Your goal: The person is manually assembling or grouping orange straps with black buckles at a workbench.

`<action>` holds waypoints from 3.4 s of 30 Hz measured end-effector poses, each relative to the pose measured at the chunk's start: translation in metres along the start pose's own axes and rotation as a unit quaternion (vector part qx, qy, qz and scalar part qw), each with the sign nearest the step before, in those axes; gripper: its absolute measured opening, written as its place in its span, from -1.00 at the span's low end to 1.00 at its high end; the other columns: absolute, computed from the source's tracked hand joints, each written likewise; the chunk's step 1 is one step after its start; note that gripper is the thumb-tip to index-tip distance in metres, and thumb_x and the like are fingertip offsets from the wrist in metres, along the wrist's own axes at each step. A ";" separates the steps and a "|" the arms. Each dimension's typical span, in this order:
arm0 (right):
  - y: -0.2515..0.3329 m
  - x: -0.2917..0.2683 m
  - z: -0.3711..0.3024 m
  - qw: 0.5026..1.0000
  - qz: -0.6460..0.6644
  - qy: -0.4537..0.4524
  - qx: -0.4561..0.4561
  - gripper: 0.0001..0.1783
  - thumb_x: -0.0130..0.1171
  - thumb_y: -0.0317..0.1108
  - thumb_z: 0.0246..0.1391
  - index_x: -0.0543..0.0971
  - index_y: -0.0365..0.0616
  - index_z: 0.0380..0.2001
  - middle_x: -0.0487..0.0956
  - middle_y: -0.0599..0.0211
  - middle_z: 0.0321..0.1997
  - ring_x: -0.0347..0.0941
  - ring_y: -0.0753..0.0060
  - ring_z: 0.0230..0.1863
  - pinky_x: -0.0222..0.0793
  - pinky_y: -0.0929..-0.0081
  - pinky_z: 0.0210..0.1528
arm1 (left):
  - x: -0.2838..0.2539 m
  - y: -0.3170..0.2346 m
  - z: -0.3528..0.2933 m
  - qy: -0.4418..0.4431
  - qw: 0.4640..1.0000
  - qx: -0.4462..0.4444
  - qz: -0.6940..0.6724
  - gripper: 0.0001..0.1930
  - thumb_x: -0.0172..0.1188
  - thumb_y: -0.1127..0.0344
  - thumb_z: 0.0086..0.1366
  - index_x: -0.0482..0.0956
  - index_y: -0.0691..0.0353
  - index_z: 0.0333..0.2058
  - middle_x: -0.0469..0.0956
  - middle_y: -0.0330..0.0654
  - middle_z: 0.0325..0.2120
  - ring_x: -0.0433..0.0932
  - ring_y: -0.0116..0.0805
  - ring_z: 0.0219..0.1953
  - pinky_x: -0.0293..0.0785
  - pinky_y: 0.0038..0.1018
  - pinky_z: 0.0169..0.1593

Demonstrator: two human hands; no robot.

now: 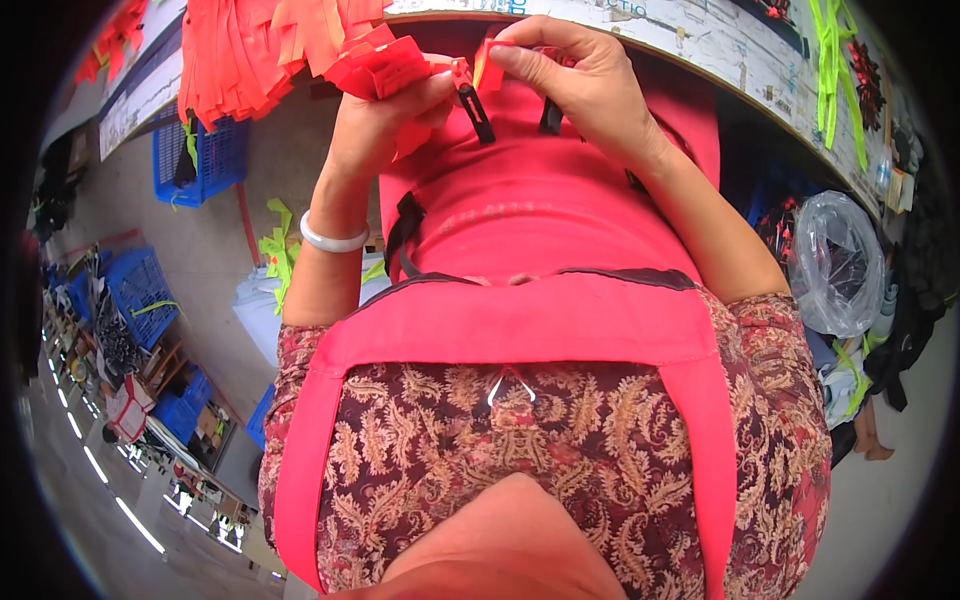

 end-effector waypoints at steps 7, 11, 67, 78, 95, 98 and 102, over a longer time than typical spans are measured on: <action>0.007 0.012 0.000 0.994 -0.082 0.032 -0.063 -0.79 0.21 -0.36 0.13 0.64 -0.26 -0.23 0.63 0.37 -0.30 0.51 0.64 -0.24 0.41 0.71 -0.18 | 0.004 0.009 0.000 0.039 0.998 -0.049 -0.023 -0.90 0.25 0.46 0.18 0.60 0.35 -0.33 0.58 -0.23 -0.57 0.49 -0.55 -0.58 0.41 -0.62 -0.50; 0.000 0.011 0.002 0.998 -0.052 0.025 -0.039 -0.79 0.22 -0.34 0.12 0.64 -0.25 -0.23 0.62 0.41 -0.33 0.47 0.71 -0.32 0.38 0.76 -0.28 | 0.004 0.013 -0.001 0.013 0.998 -0.039 -0.040 -0.89 0.25 0.45 0.19 0.60 0.35 -0.31 0.57 -0.23 -0.56 0.47 -0.54 -0.59 0.39 -0.62 -0.51; -0.005 0.022 -0.008 0.988 -0.031 0.085 0.127 -0.78 0.25 -0.27 0.09 0.60 -0.22 -0.32 0.53 0.53 -0.49 0.39 0.79 -0.42 0.31 0.78 -0.36 | -0.005 0.015 -0.005 0.038 0.994 -0.077 -0.065 -0.86 0.31 0.42 0.14 0.60 0.35 -0.35 0.55 -0.23 -0.58 0.48 -0.52 -0.60 0.37 -0.61 -0.53; -0.006 0.022 -0.007 0.993 -0.047 0.060 0.089 -0.75 0.26 -0.24 0.10 0.60 -0.21 -0.28 0.48 0.58 -0.52 0.32 0.83 -0.51 0.24 0.81 -0.50 | -0.004 0.020 -0.008 -0.012 0.991 -0.055 -0.125 -0.88 0.27 0.44 0.19 0.59 0.34 -0.31 0.56 -0.25 -0.52 0.49 -0.52 -0.56 0.41 -0.61 -0.49; 0.005 0.025 -0.009 0.992 -0.103 0.004 -0.078 -0.77 0.28 -0.31 0.08 0.59 -0.22 -0.24 0.50 0.53 -0.43 0.30 0.80 -0.51 0.24 0.78 -0.47 | 0.001 0.020 -0.011 -0.005 0.998 -0.026 -0.049 -0.84 0.33 0.51 0.10 0.62 0.32 -0.30 0.57 -0.26 -0.54 0.48 -0.55 -0.55 0.40 -0.61 -0.49; 0.018 0.032 -0.011 0.970 -0.172 0.007 -0.174 -0.79 0.28 -0.39 0.05 0.59 -0.23 -0.24 0.52 0.49 -0.41 0.34 0.76 -0.46 0.27 0.77 -0.42 | 0.000 0.017 -0.010 -0.003 0.998 0.033 0.056 -0.82 0.32 0.49 0.11 0.62 0.30 -0.27 0.57 -0.29 -0.54 0.48 -0.56 -0.55 0.40 -0.61 -0.48; 0.006 0.027 -0.011 0.972 -0.175 -0.001 -0.158 -0.77 0.30 -0.44 0.01 0.59 -0.22 -0.22 0.52 0.49 -0.41 0.34 0.74 -0.43 0.28 0.75 -0.38 | 0.002 0.017 -0.010 -0.019 0.995 0.069 0.064 -0.86 0.30 0.50 0.12 0.60 0.31 -0.31 0.56 -0.30 -0.56 0.48 -0.58 -0.55 0.39 -0.61 -0.47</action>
Point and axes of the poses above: each hand's wrist, its own z-axis towards the middle knuckle, its own x-axis out of the palm, y = z × x, the point moved 6 cm from there along z, towards the middle knuckle
